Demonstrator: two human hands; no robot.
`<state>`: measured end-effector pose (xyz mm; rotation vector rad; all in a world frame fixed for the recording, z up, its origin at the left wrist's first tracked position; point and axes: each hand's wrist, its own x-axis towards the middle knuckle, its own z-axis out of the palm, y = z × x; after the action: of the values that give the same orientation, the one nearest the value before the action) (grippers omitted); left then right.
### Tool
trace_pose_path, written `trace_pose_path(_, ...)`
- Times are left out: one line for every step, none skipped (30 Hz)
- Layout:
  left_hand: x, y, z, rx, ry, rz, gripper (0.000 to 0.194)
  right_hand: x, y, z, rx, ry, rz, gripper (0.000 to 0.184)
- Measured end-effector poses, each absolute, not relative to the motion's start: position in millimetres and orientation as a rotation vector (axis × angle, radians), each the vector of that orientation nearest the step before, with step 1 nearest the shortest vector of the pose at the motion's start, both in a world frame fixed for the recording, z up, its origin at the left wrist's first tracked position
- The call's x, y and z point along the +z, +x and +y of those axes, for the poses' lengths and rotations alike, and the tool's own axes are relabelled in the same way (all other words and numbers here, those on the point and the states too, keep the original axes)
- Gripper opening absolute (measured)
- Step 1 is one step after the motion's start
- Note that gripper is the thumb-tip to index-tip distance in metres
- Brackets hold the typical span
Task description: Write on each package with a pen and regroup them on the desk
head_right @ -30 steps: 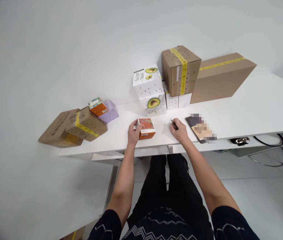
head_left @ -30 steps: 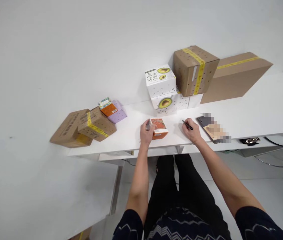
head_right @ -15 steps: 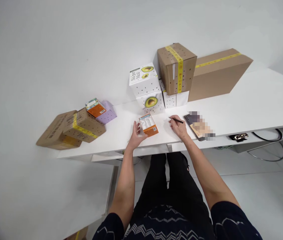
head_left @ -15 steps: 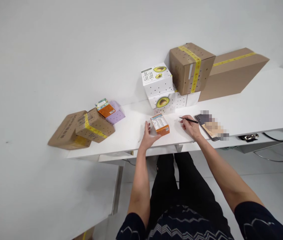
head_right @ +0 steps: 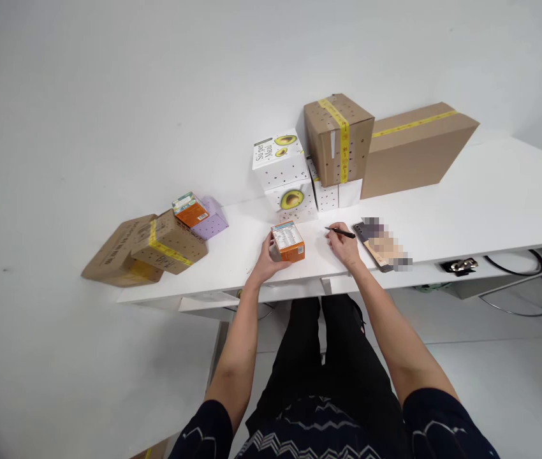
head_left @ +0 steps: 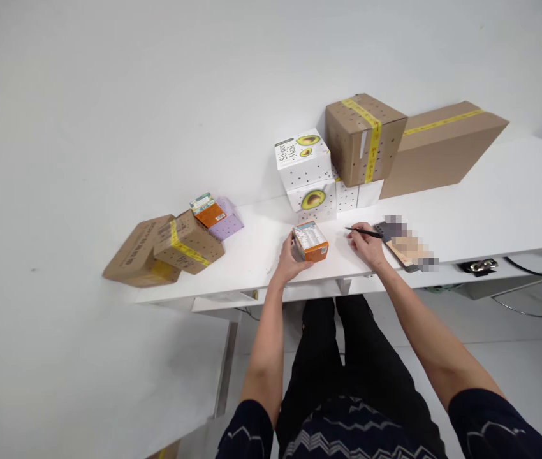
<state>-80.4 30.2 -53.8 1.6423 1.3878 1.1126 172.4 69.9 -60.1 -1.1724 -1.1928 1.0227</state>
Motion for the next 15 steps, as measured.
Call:
trace_pose_path(-52,-80,29,1.122,1.660,1.391,0.114,-61,172,71,1.024,-1.166,-1.169,0.021)
trace_pose_path(-49,-79,28,1.131,1.675,1.398,0.114,-62,172,71,1.026,-1.161,-1.149,0.022)
trace_pose_path(-45,-77,27,1.138,1.687,1.409,0.113,-63,172,72,1.029,-1.155,-1.134,0.022)
trace_pose_path(-40,-76,27,1.133,1.706,1.423,0.112,-63,171,73,1.031,-1.150,-1.126,0.023)
trace_pose_path(-34,-75,26,1.114,1.735,1.442,0.111,-64,172,74,1.033,-1.146,-1.122,0.023)
trace_pose_path(-29,-74,26,1.083,1.772,1.464,0.110,-64,172,74,1.033,-1.145,-1.119,0.023)
trace_pose_path(-24,-74,26,1.047,1.812,1.486,0.109,-63,172,74,1.031,-1.149,-1.118,0.023)
trace_pose_path(-21,-73,26,1.011,1.849,1.503,0.108,-63,173,74,1.026,-1.158,-1.122,0.022)
trace_pose_path(-20,-73,27,0.984,1.874,1.516,0.108,-62,173,74,1.019,-1.172,-1.133,0.021)
trace_pose_path(-21,-74,27,0.973,1.878,1.524,0.109,-61,173,73,1.008,-1.190,-1.147,0.020)
trace_pose_path(-25,-74,27,0.981,1.860,1.529,0.111,-60,174,73,0.995,-1.206,-1.162,0.020)
trace_pose_path(-30,-75,26,1.005,1.822,1.522,0.113,-59,174,72,0.975,-1.220,-1.173,0.020)
trace_pose_path(-36,-75,26,1.035,1.773,1.499,0.116,-58,174,72,0.956,-1.228,-1.177,0.021)
trace_pose_path(-43,-76,25,1.066,1.724,1.457,0.119,-58,174,71,0.938,-1.234,-1.172,0.022)
trace_pose_path(-50,-76,24,1.091,1.684,1.406,0.121,-57,174,71,0.923,-1.238,-1.162,0.023)
